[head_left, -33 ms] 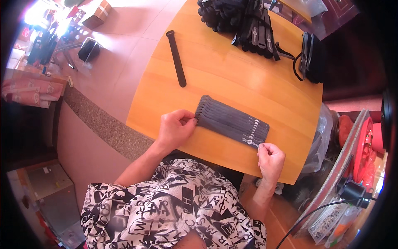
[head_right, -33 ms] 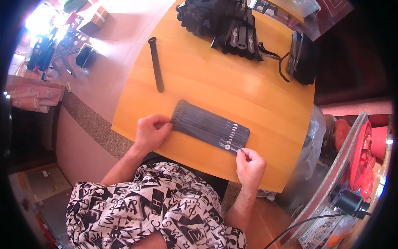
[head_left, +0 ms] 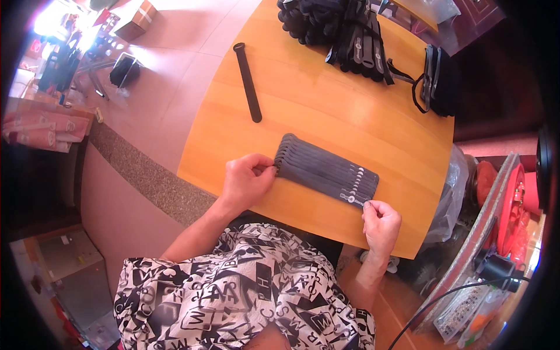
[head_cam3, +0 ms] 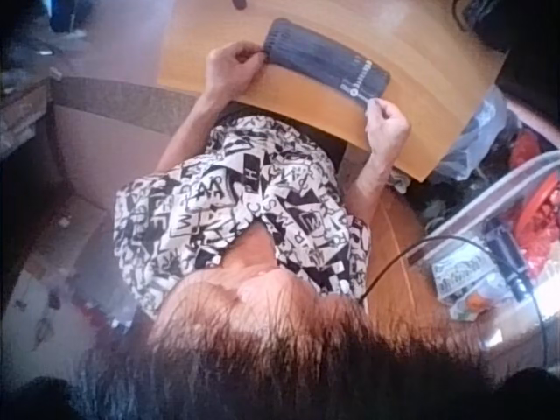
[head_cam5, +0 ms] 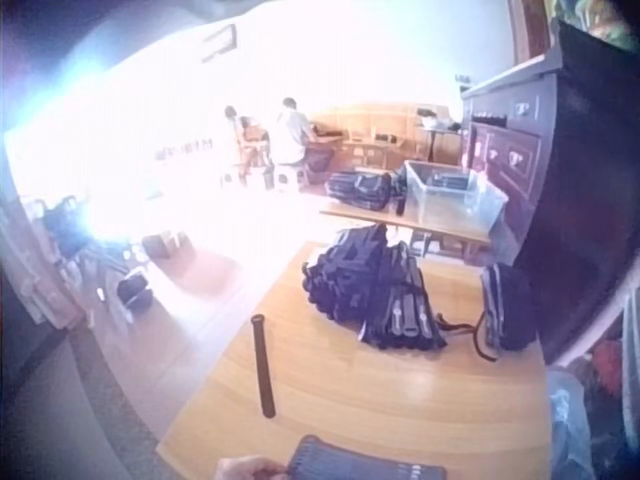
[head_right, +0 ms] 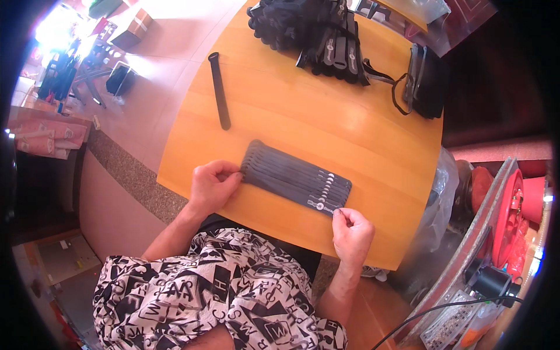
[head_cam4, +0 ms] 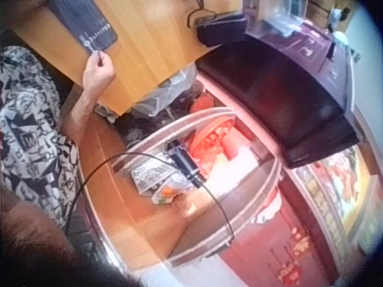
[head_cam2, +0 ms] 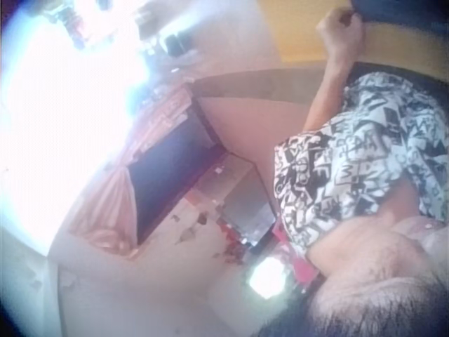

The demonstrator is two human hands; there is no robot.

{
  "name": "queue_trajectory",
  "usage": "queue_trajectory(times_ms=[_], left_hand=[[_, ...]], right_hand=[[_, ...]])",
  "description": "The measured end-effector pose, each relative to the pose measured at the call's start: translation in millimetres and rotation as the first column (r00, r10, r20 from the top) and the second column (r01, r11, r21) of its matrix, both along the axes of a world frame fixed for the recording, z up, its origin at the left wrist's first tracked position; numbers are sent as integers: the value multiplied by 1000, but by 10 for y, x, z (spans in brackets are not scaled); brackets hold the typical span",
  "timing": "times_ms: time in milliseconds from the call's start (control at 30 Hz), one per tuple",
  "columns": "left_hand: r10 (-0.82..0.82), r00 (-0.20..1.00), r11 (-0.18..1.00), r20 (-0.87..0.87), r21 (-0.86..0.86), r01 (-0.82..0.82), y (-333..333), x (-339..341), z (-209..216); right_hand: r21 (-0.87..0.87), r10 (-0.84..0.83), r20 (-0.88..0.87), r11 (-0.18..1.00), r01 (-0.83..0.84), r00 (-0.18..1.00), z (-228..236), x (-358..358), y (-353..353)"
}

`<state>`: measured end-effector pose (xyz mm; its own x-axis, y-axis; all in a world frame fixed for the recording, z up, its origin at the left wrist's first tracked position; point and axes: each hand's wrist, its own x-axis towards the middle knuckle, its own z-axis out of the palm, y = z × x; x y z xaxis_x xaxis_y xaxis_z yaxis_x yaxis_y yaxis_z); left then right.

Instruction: Sorting and arranging black fabric straps and textile panels on a wooden table.

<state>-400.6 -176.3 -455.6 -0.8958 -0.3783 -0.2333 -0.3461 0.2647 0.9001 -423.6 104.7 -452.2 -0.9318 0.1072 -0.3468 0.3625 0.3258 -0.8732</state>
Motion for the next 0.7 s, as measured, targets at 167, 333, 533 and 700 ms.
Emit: queue_trajectory(times_ms=[167, 333, 533, 700], left_hand=[[6, 999, 999, 39, 38, -7, -15, -14, -25], [2, 1000, 1000, -30, -4, -2, -22, -6, -62], [8, 999, 997, -42, -71, -11, 6, 13, -92], [-4, 996, 995, -84, -100, -4, 31, 0, -93]], right_hand=[[129, 86, -63, 989, -78, 994, -39, -37, 46], [137, 83, -16, 987, -80, 996, -31, -66, 54], [146, 81, -12, 986, -79, 997, -43, -73, 62], [143, 76, -6, 987, -75, 997, -22, -73, 77]])
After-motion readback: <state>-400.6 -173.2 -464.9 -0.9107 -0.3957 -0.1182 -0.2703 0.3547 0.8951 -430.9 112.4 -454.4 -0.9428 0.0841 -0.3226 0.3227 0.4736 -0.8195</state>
